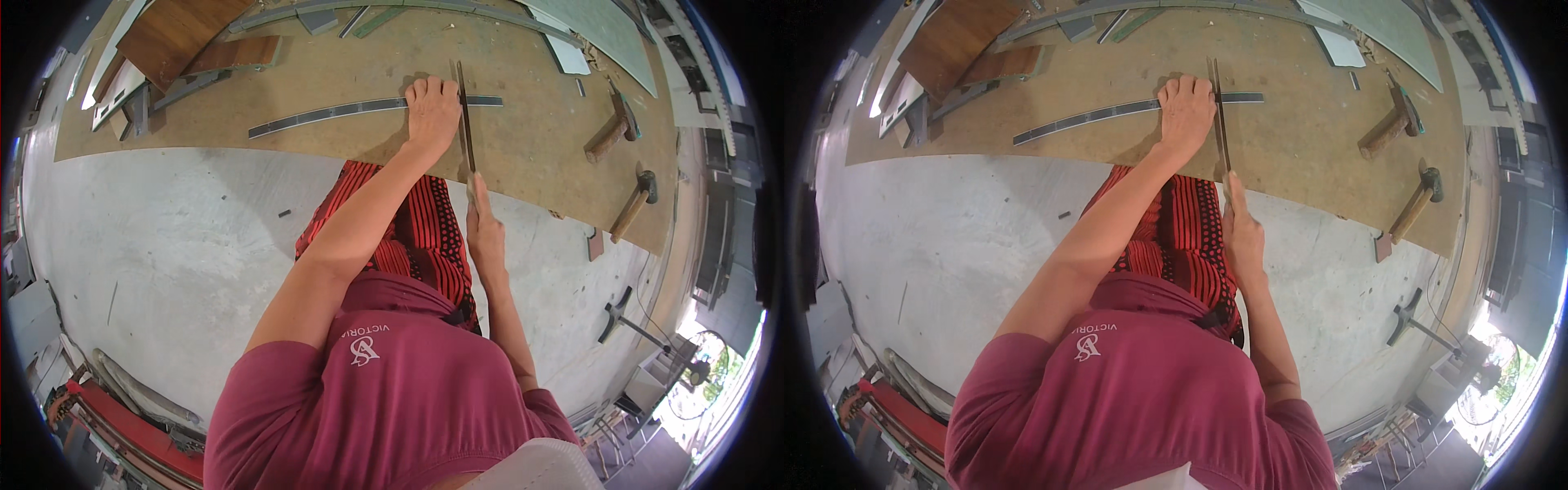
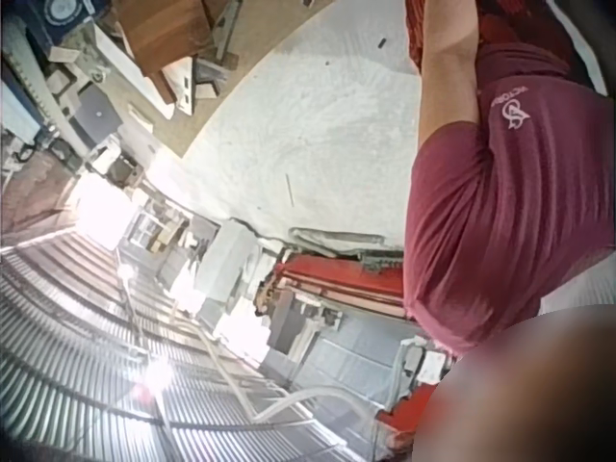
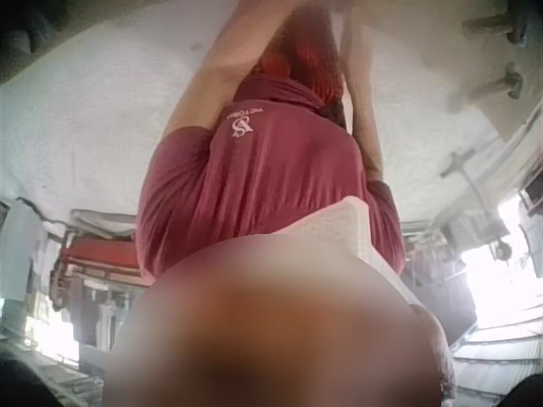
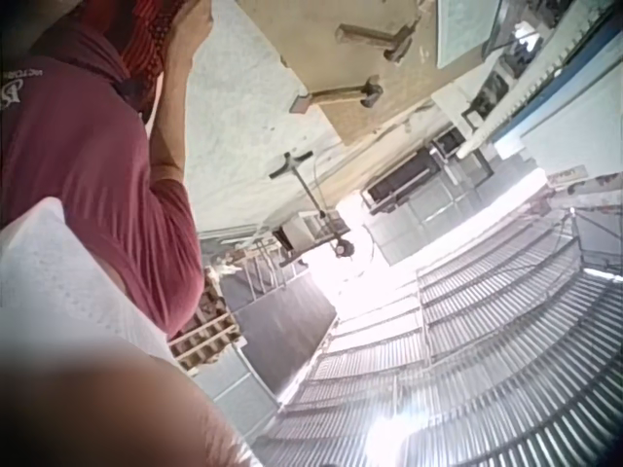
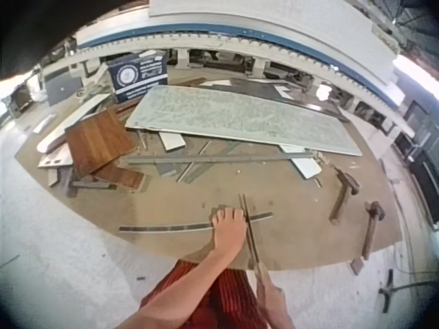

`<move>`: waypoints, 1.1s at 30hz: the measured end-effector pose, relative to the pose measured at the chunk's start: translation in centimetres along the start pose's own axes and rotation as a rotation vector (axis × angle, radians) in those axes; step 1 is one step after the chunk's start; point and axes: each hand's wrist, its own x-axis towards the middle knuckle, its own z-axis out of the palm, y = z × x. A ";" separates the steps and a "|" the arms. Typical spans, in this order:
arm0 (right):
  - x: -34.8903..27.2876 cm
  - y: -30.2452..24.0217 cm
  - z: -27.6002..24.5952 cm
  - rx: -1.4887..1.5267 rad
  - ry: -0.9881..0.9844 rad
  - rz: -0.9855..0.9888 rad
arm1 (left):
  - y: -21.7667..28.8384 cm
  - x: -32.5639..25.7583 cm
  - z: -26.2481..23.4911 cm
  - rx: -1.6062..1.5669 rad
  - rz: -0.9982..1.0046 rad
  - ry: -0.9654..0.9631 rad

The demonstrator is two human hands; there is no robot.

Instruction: The person cuts a strip of wood or laminate material using a manual handsaw while the material is braced on a workbench.

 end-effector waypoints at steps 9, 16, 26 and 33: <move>-5.0 2.0 0.6 0.007 -0.002 0.065 | -0.3 0.2 0.0 0.005 0.010 0.010; 2.2 -1.1 -0.3 -0.081 -0.091 0.108 | 0.0 -0.1 0.1 0.015 0.012 0.005; -5.7 2.5 0.9 -0.024 -0.037 0.058 | -0.4 0.1 0.4 0.053 0.022 0.019; 0.6 -0.5 0.4 -0.074 -0.025 0.039 | -0.3 -0.2 0.4 0.044 0.025 0.060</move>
